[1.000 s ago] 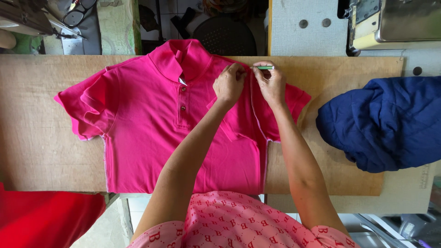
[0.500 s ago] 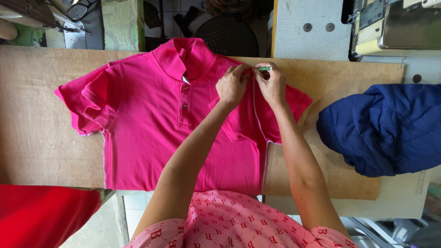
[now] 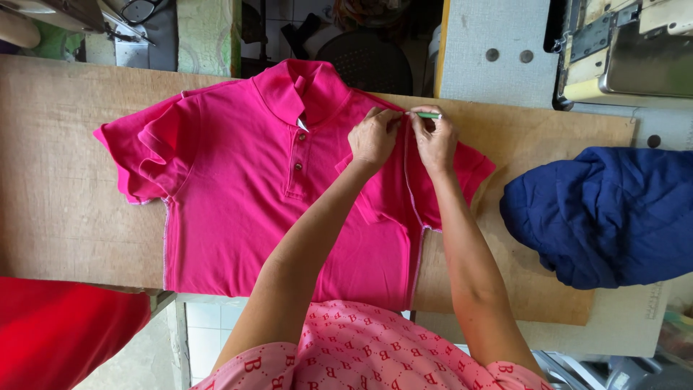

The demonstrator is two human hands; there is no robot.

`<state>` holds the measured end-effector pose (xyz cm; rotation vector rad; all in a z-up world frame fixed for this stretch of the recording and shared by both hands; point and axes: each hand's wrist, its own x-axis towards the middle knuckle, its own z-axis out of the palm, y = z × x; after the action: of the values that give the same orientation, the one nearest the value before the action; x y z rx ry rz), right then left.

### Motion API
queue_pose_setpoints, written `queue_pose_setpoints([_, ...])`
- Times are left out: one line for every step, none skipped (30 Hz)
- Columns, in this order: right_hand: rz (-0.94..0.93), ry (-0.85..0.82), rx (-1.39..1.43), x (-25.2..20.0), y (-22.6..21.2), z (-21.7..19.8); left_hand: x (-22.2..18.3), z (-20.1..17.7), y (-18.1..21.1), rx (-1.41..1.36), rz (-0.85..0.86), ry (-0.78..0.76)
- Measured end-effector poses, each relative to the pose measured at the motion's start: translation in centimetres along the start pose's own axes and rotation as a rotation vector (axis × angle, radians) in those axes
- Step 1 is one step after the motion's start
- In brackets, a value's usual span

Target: Smoothing, marking with a pen, and folding a pink polo shirt on a work table.

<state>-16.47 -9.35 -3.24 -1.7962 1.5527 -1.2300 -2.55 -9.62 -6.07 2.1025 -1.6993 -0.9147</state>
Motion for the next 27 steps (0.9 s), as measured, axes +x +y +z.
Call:
queue_pose_setpoints([-0.002, -0.002, 0.001, 0.0, 0.3, 0.1, 0.1, 0.0, 0.0, -0.001, -0.002, 0.002])
queue_pose_setpoints([-0.016, -0.01, -0.006, 0.0, 0.5, 0.2, 0.1, 0.1, 0.0, 0.002, -0.003, 0.002])
queue_pose_setpoints([-0.03, -0.018, -0.013, 0.0, 0.7, 0.3, 0.1, 0.1, 0.0, 0.005, -0.004, 0.002])
queue_pose_setpoints([-0.034, -0.022, -0.009, 0.0, 0.7, 0.4, 0.2, 0.2, 0.0, 0.005, -0.008, 0.007])
queue_pose_setpoints([-0.053, -0.024, -0.045, -0.1, 0.7, 0.4, 0.2, 0.3, -0.1, 0.008, -0.006, 0.006])
queue_pose_setpoints([-0.074, -0.025, -0.08, -0.1, 0.7, 0.5, 0.3, 0.3, -0.1, 0.011, -0.003, 0.007])
queue_pose_setpoints([-0.079, -0.027, -0.075, -0.2, 1.1, 0.7, 0.5, 0.5, -0.2, 0.012, -0.006, 0.013])
queue_pose_setpoints([-0.105, -0.019, -0.118, -0.3, 1.5, 0.9, 0.6, 0.7, -0.3, 0.012, -0.005, 0.011])
queue_pose_setpoints([-0.131, -0.01, -0.16, -0.4, 1.9, 1.2, 0.7, 0.9, -0.4, 0.012, -0.005, 0.009])
queue_pose_setpoints([-0.136, -0.013, -0.155, -0.5, 1.9, 1.3, 0.7, 0.8, -0.4, 0.012, -0.009, 0.015])
queue_pose_setpoints([-0.143, 0.004, -0.175, -0.6, 1.8, 1.5, 0.7, 0.7, -0.4, 0.02, -0.004, 0.009])
queue_pose_setpoints([-0.149, 0.021, -0.194, -0.8, 1.8, 1.6, 0.6, 0.7, -0.4, 0.029, 0.001, 0.002])
queue_pose_setpoints([-0.152, 0.018, -0.189, -0.8, 1.8, 1.5, 0.6, 0.7, -0.4, 0.03, -0.004, 0.007])
queue_pose_setpoints([-0.143, 0.031, -0.148, -0.7, 1.7, 1.5, 0.6, 0.6, -0.4, 0.03, 0.003, 0.0])
queue_pose_setpoints([-0.134, 0.044, -0.107, -0.7, 1.7, 1.4, 0.6, 0.6, -0.5, 0.03, 0.011, -0.007])
queue_pose_setpoints([-0.139, 0.038, -0.099, -0.7, 1.4, 1.2, 0.6, 0.4, -0.4, 0.032, 0.003, 0.001])
queue_pose_setpoints([-0.135, 0.029, -0.097, -0.6, 1.1, 1.1, 0.6, 0.3, -0.3, 0.027, 0.0, -0.009])
queue_pose_setpoints([-0.129, 0.02, -0.096, -0.7, 0.8, 0.8, 0.5, 0.3, -0.2, 0.022, -0.003, -0.021])
queue_pose_setpoints([-0.132, 0.014, -0.089, -0.8, 1.0, 1.0, 0.4, 0.4, -0.3, 0.023, -0.011, -0.015])
queue_pose_setpoints([-0.14, 0.009, -0.102, -0.8, 1.3, 1.0, 0.5, 0.5, -0.3, 0.017, -0.007, -0.02])
queue_pose_setpoints([-0.147, 0.004, -0.115, -0.8, 1.5, 1.1, 0.6, 0.6, -0.4, 0.012, -0.003, -0.025])
queue_pose_setpoints([-0.152, 0.001, -0.11, -0.9, 1.6, 1.2, 0.5, 0.4, -0.3, 0.013, -0.008, -0.019])
queue_pose_setpoints([-0.168, 0.015, -0.14, -0.9, 1.6, 1.4, 0.5, 0.2, -0.2, 0.006, -0.005, -0.026])
queue_pose_setpoints([-0.184, 0.031, -0.171, -1.0, 1.7, 1.4, 0.4, 0.0, -0.1, -0.002, -0.001, -0.035])
queue_pose_setpoints([-0.188, 0.028, -0.167, -1.1, 1.5, 1.6, 0.4, -0.1, -0.1, -0.001, -0.005, -0.03])
queue_pose_setpoints([-0.167, 0.033, -0.154, -1.2, 1.5, 1.6, 0.4, -0.1, -0.1, 0.006, 0.0, -0.033])
queue_pose_setpoints([-0.146, 0.038, -0.141, -1.4, 1.4, 1.6, 0.4, -0.2, 0.0, 0.012, 0.006, -0.036])
